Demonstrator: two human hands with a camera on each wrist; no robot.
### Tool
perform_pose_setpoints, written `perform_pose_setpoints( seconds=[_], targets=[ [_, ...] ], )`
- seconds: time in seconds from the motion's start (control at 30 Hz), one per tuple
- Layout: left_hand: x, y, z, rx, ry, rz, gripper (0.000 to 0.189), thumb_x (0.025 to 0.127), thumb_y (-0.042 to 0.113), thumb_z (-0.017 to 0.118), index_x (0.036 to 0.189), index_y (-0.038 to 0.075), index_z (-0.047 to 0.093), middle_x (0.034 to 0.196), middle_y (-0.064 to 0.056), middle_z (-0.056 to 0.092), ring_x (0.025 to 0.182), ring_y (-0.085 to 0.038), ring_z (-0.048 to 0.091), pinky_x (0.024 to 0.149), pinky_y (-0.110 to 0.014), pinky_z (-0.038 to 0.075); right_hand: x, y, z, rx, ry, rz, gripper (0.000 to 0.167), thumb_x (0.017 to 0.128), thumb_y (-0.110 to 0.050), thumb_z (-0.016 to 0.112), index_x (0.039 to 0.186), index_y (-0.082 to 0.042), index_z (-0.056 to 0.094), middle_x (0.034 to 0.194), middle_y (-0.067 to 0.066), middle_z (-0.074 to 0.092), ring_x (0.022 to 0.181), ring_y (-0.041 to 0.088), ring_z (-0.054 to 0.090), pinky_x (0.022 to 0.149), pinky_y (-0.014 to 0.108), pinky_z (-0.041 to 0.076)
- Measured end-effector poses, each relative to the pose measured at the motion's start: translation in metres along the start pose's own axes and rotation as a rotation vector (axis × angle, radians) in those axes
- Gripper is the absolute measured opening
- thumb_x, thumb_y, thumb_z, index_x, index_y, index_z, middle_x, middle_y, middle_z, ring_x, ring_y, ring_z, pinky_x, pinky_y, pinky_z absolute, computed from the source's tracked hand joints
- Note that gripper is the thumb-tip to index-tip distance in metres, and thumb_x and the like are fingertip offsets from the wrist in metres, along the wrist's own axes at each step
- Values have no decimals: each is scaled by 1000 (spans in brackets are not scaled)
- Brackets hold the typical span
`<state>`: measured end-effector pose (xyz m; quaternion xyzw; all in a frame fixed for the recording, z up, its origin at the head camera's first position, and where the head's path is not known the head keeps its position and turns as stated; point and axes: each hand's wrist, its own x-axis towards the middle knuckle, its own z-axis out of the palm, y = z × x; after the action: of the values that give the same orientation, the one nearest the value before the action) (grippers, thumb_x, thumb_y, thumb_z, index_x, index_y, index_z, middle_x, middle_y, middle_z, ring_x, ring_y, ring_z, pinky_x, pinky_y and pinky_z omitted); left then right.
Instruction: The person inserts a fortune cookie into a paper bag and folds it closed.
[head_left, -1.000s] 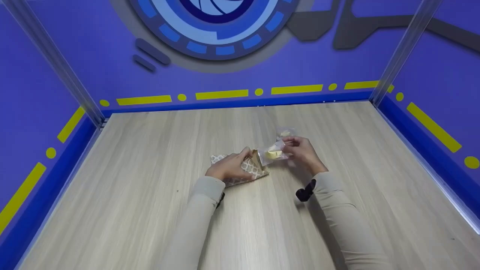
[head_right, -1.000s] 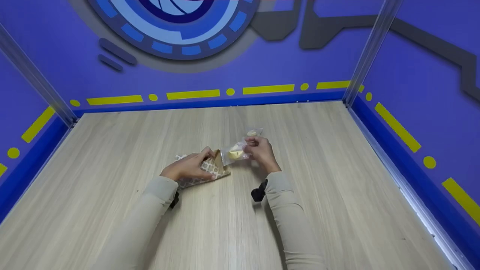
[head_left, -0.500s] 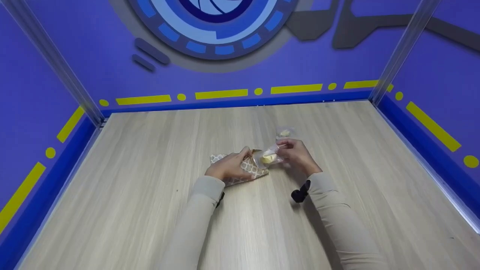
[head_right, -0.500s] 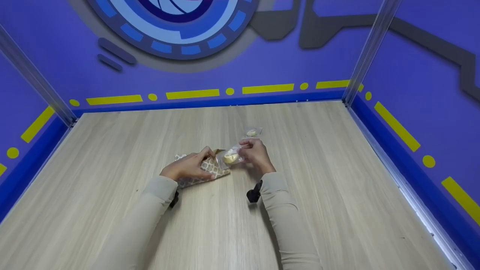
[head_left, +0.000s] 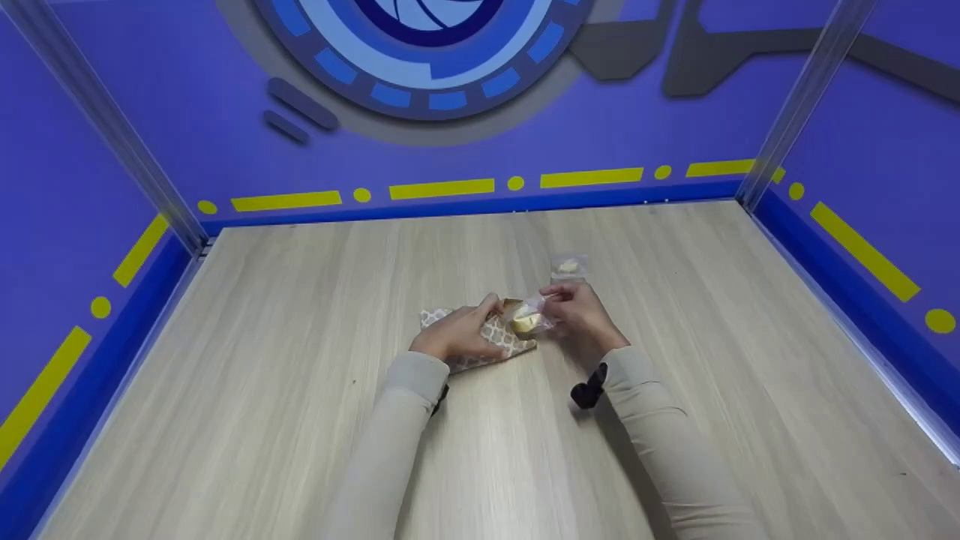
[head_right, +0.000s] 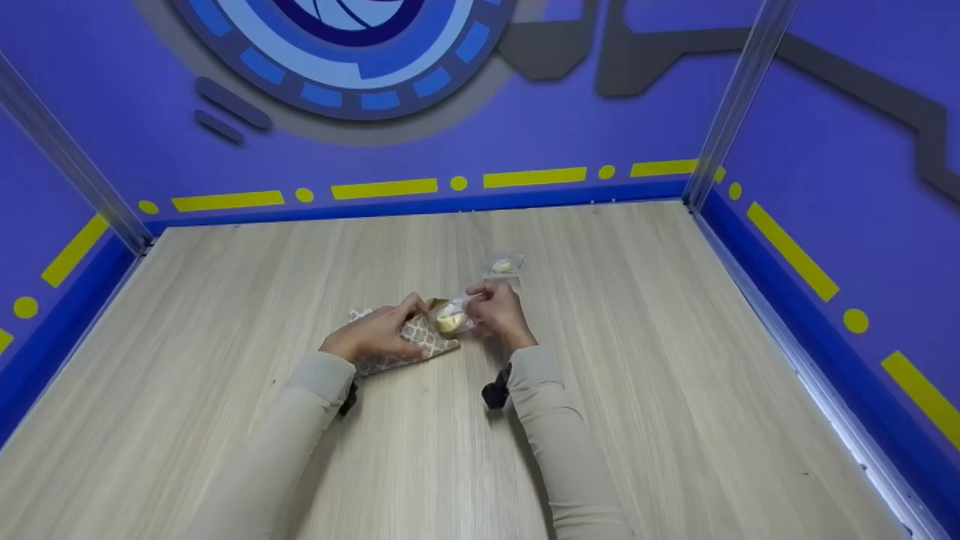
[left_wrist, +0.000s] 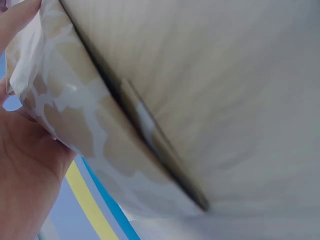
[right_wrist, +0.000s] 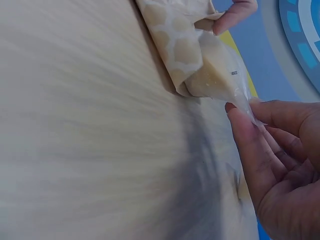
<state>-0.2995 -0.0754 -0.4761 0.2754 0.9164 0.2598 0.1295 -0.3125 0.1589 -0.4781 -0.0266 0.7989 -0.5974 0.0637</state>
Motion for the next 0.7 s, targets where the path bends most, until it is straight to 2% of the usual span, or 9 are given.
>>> perform_pose_setpoints(
  seconds=[0.13,0.23,0.47,0.7],
  targets=[
    [0,-1,0,3,5,14,64,78,38,76,127,22,38,114,-9,64,91,-20,58,83,-37,48,0,0,4,17,-21,45,36,84,2,61,119,11,58,88,6,61,70,10,57,58,26,54],
    [0,-1,0,-5,4,15,64,78,37,77,127,23,37,114,-9,64,92,-19,59,83,-37,48,0,-1,5,-3,-25,45,37,84,3,63,119,11,58,90,7,63,68,9,58,59,25,53],
    [0,-1,-1,-7,3,10,64,77,37,78,126,25,37,113,-10,64,91,-20,60,82,-37,49,0,-2,11,63,-42,106,37,83,4,61,120,8,58,90,5,61,65,11,59,58,26,54],
    [1,-1,-1,-4,0,10,65,78,37,77,128,25,37,111,-9,64,90,-20,59,81,-37,48,0,-1,16,96,-71,124,37,84,5,61,121,7,57,95,8,57,70,13,60,60,25,56]
  ],
)
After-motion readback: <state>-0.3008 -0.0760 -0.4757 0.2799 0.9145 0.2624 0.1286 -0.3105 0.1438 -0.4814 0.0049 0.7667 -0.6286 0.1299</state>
